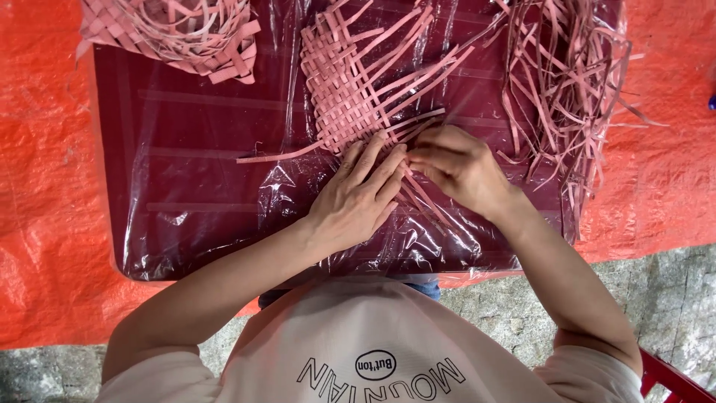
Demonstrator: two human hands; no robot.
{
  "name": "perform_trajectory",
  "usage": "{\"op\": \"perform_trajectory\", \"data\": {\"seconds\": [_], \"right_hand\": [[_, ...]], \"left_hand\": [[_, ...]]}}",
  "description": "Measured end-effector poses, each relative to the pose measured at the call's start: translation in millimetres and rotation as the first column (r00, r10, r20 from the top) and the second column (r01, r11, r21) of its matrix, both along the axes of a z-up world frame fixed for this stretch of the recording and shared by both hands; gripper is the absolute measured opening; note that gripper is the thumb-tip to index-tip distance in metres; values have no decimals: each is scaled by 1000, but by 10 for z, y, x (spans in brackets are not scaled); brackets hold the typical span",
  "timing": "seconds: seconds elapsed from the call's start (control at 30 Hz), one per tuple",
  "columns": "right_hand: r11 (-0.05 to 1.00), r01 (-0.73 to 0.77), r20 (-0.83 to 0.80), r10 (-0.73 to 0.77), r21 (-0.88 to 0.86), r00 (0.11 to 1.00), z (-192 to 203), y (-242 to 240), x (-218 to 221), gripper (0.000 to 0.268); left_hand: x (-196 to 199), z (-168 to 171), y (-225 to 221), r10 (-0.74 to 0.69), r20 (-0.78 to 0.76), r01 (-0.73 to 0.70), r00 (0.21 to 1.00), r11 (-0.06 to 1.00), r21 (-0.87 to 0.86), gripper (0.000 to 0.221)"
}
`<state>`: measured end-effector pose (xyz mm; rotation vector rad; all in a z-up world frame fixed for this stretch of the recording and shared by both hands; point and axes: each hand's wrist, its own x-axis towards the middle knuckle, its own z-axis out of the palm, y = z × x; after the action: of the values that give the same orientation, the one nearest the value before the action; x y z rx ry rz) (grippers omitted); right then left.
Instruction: The person is manually weaving thin pink plastic strips together to form a lattice-patterned mat on a small plastic table.
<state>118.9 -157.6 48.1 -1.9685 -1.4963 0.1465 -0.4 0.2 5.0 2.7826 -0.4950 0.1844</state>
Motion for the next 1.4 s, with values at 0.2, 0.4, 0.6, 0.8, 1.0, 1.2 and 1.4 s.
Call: {"op": "perform_trajectory", "data": {"seconds": [0.2,0.4,0.6,0.8,1.0,1.2,1.4], "right_hand": [[993,-115,198,107,30,974,-11,-3,-3,7],[986,-118,290,81,115,954,-46,13,-12,13],[980,-170,450,106,105,886,-130,-27,20,13],[981,-161,427,101,106,899,-175,-38,29,13],[978,-189,365,144,91,920,71,93,19,17],[973,-206,428,143,105,892,-16,53,28,15],[972,-211,499,130,108,857,-162,-4,58,16]], "left_hand": [[3,61,-3,1,-32,-2,999,1000,-10,38],[7,82,-10,14,-43,-14,999,1000,11,37],[65,54,32,-25,-76,26,997,999,19,37],[154,11,125,-62,-39,65,997,995,81,30],[201,81,140,-91,-101,96,991,994,54,27],[234,143,181,-120,-136,128,983,990,57,26],[262,200,198,-167,-57,174,984,974,144,27]]}}
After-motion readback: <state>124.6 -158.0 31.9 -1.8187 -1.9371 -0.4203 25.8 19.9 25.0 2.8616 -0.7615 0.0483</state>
